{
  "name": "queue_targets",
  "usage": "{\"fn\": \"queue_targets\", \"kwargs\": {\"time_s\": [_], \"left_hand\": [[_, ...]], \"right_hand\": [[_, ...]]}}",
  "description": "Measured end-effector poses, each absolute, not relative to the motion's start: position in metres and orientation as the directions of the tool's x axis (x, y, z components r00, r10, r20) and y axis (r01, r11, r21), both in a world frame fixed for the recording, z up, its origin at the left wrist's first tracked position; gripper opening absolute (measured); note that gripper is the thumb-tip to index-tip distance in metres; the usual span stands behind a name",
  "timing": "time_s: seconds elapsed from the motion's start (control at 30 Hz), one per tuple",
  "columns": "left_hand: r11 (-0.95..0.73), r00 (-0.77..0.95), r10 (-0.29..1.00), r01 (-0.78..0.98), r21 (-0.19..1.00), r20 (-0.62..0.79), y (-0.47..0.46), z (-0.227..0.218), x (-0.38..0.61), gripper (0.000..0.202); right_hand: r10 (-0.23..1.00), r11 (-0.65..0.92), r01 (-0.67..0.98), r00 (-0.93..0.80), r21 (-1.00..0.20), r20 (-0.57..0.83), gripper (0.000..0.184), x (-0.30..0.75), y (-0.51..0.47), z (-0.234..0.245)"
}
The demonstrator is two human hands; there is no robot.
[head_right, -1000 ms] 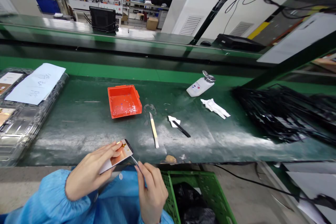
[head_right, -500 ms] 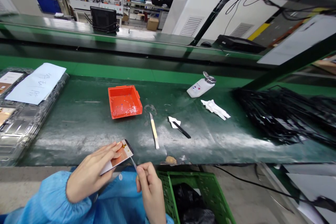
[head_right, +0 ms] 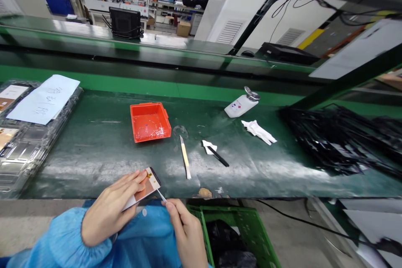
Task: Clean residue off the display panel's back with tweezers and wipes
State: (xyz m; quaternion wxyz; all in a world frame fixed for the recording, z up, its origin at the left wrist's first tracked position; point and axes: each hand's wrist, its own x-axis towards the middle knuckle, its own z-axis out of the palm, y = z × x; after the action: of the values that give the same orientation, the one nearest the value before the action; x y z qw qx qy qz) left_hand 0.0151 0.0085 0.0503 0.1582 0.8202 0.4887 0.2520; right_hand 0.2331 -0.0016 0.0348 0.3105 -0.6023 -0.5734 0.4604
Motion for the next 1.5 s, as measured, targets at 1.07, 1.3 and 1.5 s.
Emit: {"fn": "queue_targets", "kwargs": {"time_s": [1.07, 1.3, 1.5], "left_hand": [[-0.483, 0.402, 0.875, 0.752, 0.449, 0.268, 0.008, 0.048, 0.02, 0.032], [-0.489, 0.397, 0.871, 0.749, 0.446, 0.289, 0.007, 0.048, 0.02, 0.031], [-0.501, 0.424, 0.865, 0.753, 0.427, 0.266, 0.007, 0.048, 0.018, 0.032]], "right_hand": [[0.957, -0.15, 0.406, -0.17, -0.902, -0.235, 0.029, 0.232, -0.004, 0.023], [0.964, -0.143, 0.459, -0.138, -0.877, -0.229, 0.03, 0.231, -0.004, 0.023], [0.965, -0.145, 0.406, -0.144, -0.902, -0.22, 0.031, 0.234, -0.004, 0.023]]}}
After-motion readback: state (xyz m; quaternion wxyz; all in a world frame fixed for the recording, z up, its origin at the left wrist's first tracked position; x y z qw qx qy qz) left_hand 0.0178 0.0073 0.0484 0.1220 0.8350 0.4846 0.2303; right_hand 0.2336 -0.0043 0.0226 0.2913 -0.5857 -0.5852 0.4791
